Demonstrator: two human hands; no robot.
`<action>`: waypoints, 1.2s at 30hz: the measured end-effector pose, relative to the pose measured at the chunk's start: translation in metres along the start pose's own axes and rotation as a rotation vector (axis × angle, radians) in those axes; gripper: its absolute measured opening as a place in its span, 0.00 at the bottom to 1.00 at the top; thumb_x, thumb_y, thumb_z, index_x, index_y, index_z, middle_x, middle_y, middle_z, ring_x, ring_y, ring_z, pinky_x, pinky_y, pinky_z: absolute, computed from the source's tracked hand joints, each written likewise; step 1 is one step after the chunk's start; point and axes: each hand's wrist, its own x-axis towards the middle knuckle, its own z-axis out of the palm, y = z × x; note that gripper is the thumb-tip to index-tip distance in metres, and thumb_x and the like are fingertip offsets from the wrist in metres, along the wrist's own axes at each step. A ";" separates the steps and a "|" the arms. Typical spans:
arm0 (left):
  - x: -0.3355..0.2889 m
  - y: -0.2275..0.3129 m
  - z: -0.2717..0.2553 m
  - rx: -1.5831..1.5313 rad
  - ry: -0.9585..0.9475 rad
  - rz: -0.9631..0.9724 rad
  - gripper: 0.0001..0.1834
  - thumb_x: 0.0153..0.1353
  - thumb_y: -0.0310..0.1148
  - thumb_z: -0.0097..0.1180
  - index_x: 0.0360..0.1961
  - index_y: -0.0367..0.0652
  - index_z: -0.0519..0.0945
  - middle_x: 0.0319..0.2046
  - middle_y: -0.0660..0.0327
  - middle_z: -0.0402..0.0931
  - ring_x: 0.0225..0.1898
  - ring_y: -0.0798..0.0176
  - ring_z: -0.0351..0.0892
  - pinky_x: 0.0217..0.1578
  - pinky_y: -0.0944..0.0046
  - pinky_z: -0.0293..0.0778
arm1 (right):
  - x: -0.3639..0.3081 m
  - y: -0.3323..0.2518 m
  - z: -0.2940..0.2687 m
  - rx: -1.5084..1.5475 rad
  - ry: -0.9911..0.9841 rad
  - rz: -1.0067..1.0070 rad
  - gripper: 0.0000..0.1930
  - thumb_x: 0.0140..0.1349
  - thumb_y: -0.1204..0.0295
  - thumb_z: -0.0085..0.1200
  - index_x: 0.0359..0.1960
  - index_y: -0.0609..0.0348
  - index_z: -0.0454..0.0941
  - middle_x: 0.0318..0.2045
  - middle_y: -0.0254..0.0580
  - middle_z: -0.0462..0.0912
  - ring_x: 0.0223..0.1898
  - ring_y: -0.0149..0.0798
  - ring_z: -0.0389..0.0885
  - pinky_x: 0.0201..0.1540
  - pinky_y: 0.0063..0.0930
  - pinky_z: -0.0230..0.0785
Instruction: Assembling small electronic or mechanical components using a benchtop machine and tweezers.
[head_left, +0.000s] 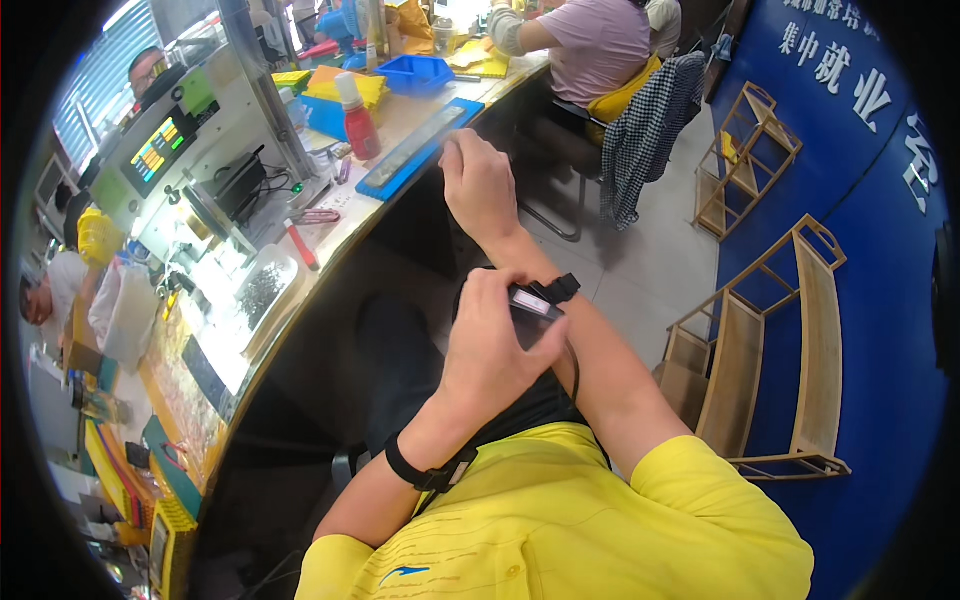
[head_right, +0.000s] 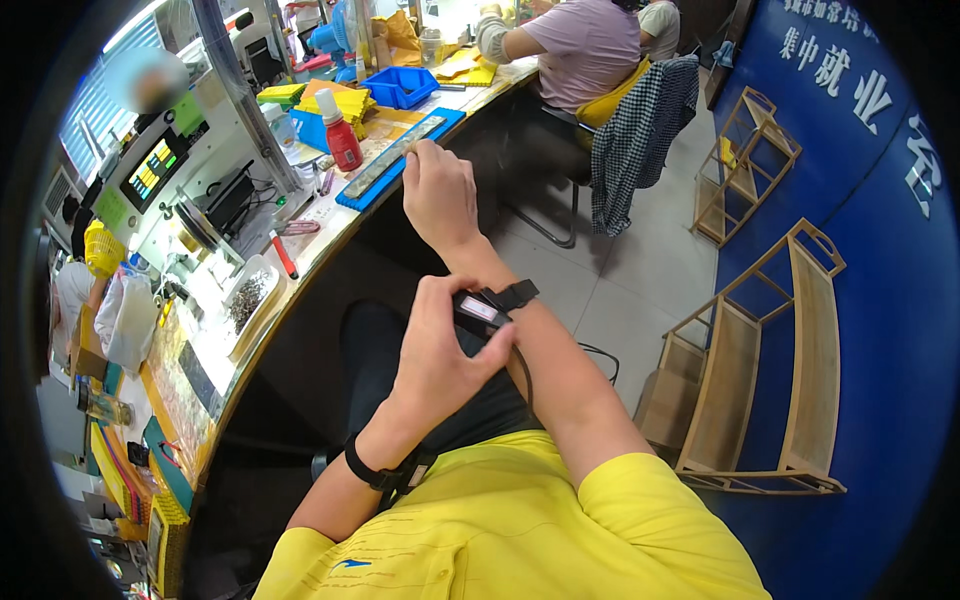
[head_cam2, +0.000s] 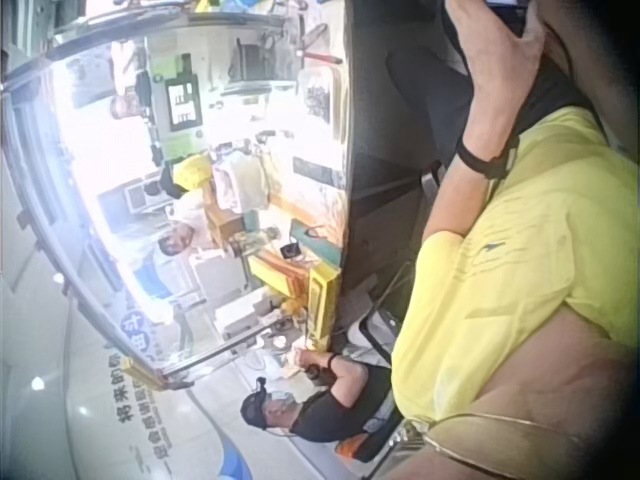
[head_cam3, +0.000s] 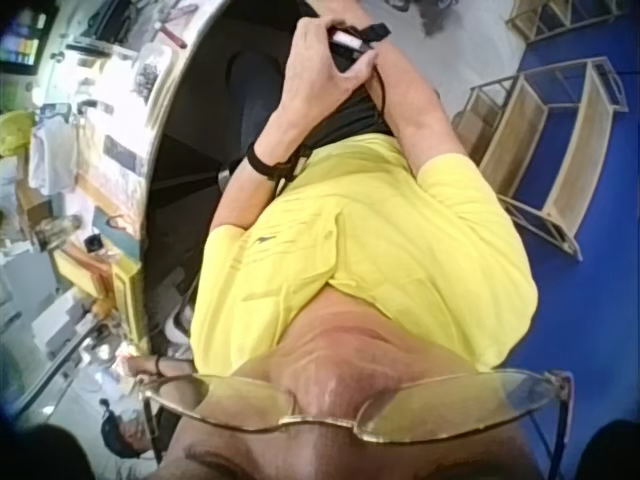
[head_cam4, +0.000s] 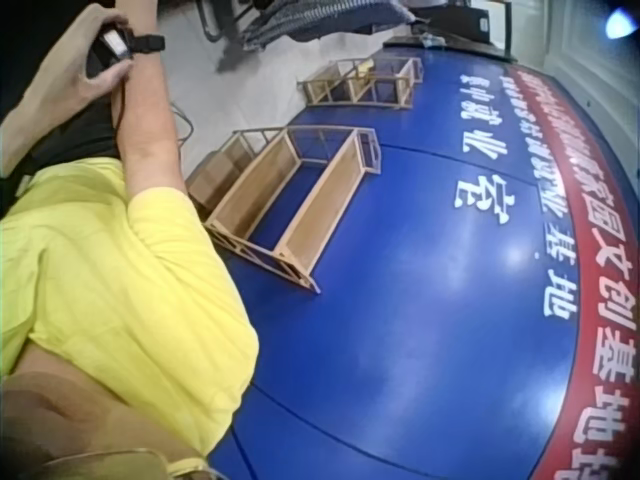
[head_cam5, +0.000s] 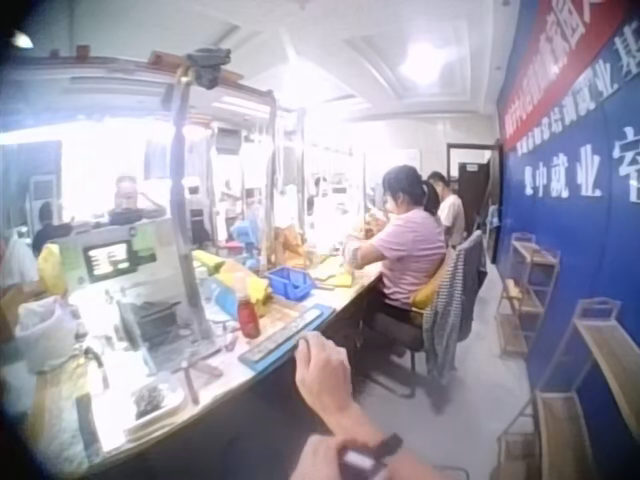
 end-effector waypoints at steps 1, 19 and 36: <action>0.001 -0.002 0.001 -0.009 0.046 -0.046 0.34 0.52 0.32 0.77 0.57 0.34 0.73 0.46 0.48 0.73 0.48 0.45 0.76 0.51 0.54 0.76 | -0.002 -0.002 -0.002 -0.166 0.021 -0.141 0.07 0.73 0.69 0.53 0.39 0.58 0.79 0.31 0.44 0.84 0.36 0.50 0.85 0.44 0.49 0.71; -0.020 -0.020 0.004 -1.104 -0.386 -0.411 0.40 0.77 0.44 0.60 0.78 0.36 0.55 0.71 0.53 0.67 0.74 0.58 0.66 0.71 0.55 0.65 | 0.012 -0.062 -0.050 1.828 -0.169 0.887 0.18 0.80 0.57 0.49 0.51 0.62 0.77 0.29 0.34 0.75 0.29 0.32 0.70 0.38 0.30 0.67; -0.140 -0.057 -0.190 -0.125 -0.241 -0.738 0.22 0.75 0.31 0.60 0.66 0.34 0.75 0.61 0.46 0.80 0.62 0.54 0.82 0.62 0.59 0.76 | -0.050 -0.010 -0.190 -0.171 -1.119 0.369 0.15 0.71 0.64 0.60 0.52 0.62 0.82 0.31 0.58 0.86 0.34 0.59 0.86 0.39 0.45 0.76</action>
